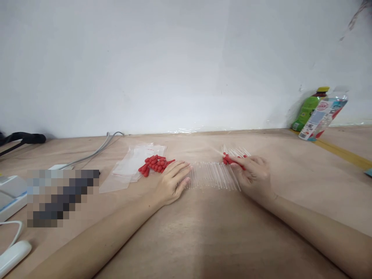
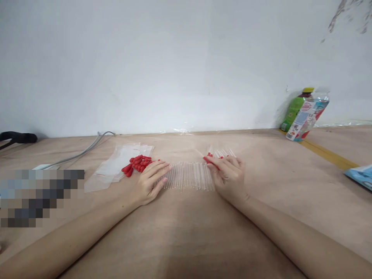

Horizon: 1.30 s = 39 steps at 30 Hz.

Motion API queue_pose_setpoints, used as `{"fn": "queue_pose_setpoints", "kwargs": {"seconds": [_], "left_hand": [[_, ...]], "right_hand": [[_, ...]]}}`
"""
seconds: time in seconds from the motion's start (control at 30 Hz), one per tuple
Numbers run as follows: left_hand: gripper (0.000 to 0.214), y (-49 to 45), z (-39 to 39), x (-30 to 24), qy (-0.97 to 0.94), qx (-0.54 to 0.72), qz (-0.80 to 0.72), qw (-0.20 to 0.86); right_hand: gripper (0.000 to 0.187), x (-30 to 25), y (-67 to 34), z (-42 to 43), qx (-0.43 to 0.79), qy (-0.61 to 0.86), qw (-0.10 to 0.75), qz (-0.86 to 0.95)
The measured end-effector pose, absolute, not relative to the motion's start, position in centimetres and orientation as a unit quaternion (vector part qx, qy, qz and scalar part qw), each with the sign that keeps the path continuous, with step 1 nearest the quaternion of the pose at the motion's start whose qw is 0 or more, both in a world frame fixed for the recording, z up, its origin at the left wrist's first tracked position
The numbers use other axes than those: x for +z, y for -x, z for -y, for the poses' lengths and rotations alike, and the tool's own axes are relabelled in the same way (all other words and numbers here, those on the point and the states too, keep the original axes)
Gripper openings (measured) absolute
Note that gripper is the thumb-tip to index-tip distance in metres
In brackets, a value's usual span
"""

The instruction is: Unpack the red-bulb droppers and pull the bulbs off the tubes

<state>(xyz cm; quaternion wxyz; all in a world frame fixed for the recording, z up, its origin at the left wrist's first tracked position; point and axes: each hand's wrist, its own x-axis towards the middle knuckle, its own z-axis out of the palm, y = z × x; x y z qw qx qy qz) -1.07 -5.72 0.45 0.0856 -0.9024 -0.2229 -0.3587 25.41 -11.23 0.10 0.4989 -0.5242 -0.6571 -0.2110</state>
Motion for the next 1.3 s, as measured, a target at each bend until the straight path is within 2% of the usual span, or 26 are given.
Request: {"fn": "queue_pose_setpoints", "kwargs": {"seconds": [0.17, 0.27, 0.4, 0.57, 0.77, 0.93, 1.13, 1.3], "left_hand": [[0.039, 0.4, 6.7, 1.2, 0.881, -0.357, 0.236, 0.201], [0.025, 0.0, 7.1, 1.4, 0.89, -0.338, 0.207, 0.227], [0.011, -0.4, 7.3, 1.3, 0.89, -0.342, 0.208, 0.218], [0.011, -0.9, 7.9, 1.0, 0.897, -0.33, 0.188, 0.225], [0.016, -1.1, 8.4, 0.9, 0.916, -0.298, 0.155, 0.219], [0.015, -0.6, 8.1, 0.6, 0.919, -0.306, 0.15, 0.197], [0.013, 3.3, 6.3, 0.3, 0.885, -0.369, 0.24, 0.149], [0.034, 4.9, 5.6, 0.1, 0.862, -0.371, 0.323, 0.121]], "right_hand": [[0.016, 0.0, -23.1, 12.3, -0.09, 0.411, 0.507, 0.752], [0.015, 0.0, -22.4, 12.6, -0.071, 0.386, 0.492, 0.777], [0.016, 0.3, -22.0, 12.7, -0.079, 0.402, 0.433, 0.802], [0.021, 0.2, -21.5, 12.5, -0.168, 0.401, 0.404, 0.805], [0.014, 0.0, -21.5, 12.7, -0.235, 0.369, 0.37, 0.819], [0.017, -0.1, -22.3, 12.9, -0.281, 0.352, 0.353, 0.82], [0.016, -0.3, -26.5, 12.4, -0.278, 0.431, 0.386, 0.767], [0.022, -0.4, -29.0, 11.0, -0.173, 0.479, 0.404, 0.76]]}}
